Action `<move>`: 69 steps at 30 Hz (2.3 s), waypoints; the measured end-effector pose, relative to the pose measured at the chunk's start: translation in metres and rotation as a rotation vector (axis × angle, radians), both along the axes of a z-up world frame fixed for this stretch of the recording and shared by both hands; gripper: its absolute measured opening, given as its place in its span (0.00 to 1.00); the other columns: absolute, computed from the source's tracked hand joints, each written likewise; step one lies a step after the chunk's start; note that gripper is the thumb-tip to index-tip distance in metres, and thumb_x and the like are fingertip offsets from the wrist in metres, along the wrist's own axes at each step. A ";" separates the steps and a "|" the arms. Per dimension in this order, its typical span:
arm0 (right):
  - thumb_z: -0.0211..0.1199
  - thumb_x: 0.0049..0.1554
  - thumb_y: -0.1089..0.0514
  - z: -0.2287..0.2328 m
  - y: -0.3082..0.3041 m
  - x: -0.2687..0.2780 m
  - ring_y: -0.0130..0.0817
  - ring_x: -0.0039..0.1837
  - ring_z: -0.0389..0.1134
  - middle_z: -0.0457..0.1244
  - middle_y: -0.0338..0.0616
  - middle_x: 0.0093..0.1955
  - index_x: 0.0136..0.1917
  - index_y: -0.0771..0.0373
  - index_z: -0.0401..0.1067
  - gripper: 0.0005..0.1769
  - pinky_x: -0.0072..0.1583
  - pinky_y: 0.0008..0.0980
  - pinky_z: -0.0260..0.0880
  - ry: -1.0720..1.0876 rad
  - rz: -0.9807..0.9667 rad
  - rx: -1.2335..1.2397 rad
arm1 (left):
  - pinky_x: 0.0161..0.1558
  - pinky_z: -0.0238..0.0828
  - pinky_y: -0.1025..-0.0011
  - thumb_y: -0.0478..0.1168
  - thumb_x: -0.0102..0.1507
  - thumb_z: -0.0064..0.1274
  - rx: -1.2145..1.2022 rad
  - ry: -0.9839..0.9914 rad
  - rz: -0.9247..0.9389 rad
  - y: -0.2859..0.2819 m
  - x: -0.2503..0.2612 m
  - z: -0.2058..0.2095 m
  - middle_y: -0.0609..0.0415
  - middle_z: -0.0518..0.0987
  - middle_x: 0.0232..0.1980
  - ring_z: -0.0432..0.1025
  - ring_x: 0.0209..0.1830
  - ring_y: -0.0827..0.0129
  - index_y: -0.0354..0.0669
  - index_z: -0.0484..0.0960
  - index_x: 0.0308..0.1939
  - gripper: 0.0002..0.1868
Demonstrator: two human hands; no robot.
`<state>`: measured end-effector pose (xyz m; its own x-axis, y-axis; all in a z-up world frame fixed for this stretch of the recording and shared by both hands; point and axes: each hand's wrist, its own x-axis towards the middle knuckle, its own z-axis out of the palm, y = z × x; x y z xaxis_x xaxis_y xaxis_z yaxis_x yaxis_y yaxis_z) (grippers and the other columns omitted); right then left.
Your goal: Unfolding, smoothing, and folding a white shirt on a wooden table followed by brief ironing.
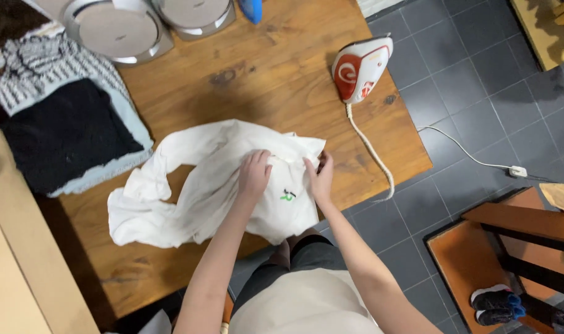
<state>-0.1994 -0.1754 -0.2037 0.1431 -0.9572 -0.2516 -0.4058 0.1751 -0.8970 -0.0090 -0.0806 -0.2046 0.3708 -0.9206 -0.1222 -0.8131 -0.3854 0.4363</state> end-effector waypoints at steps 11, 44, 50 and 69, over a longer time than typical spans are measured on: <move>0.66 0.63 0.44 0.040 -0.135 0.053 0.48 0.56 0.72 0.66 0.43 0.49 0.60 0.48 0.74 0.15 0.58 0.46 0.72 0.248 0.366 -0.301 | 0.47 0.80 0.55 0.42 0.68 0.48 0.050 0.247 -0.023 -0.015 -0.004 0.006 0.50 0.75 0.49 0.80 0.44 0.49 0.50 0.71 0.57 0.14; 0.77 0.52 0.63 -0.010 0.007 0.049 0.26 0.42 0.70 0.65 0.35 0.39 0.46 0.57 0.74 0.13 0.47 0.25 0.77 -0.147 -0.108 0.161 | 0.53 0.77 0.69 0.46 0.68 0.60 0.200 1.031 0.311 -0.062 0.038 0.017 0.51 0.86 0.52 0.78 0.49 0.68 0.52 0.86 0.57 0.15; 0.74 0.52 0.68 0.039 -0.006 0.031 0.36 0.43 0.74 0.64 0.41 0.39 0.45 0.58 0.75 0.12 0.45 0.29 0.79 0.141 0.114 0.040 | 0.54 0.78 0.67 0.41 0.61 0.68 0.198 1.184 0.271 -0.057 0.029 0.048 0.45 0.86 0.54 0.78 0.50 0.68 0.45 0.85 0.60 0.23; 0.77 0.52 0.62 0.077 0.013 0.042 0.30 0.45 0.72 0.67 0.43 0.39 0.48 0.59 0.82 0.09 0.51 0.30 0.79 -0.015 0.086 0.060 | 0.50 0.82 0.66 0.44 0.65 0.66 0.094 0.914 0.265 -0.041 0.001 0.085 0.50 0.88 0.47 0.83 0.46 0.61 0.49 0.88 0.49 0.11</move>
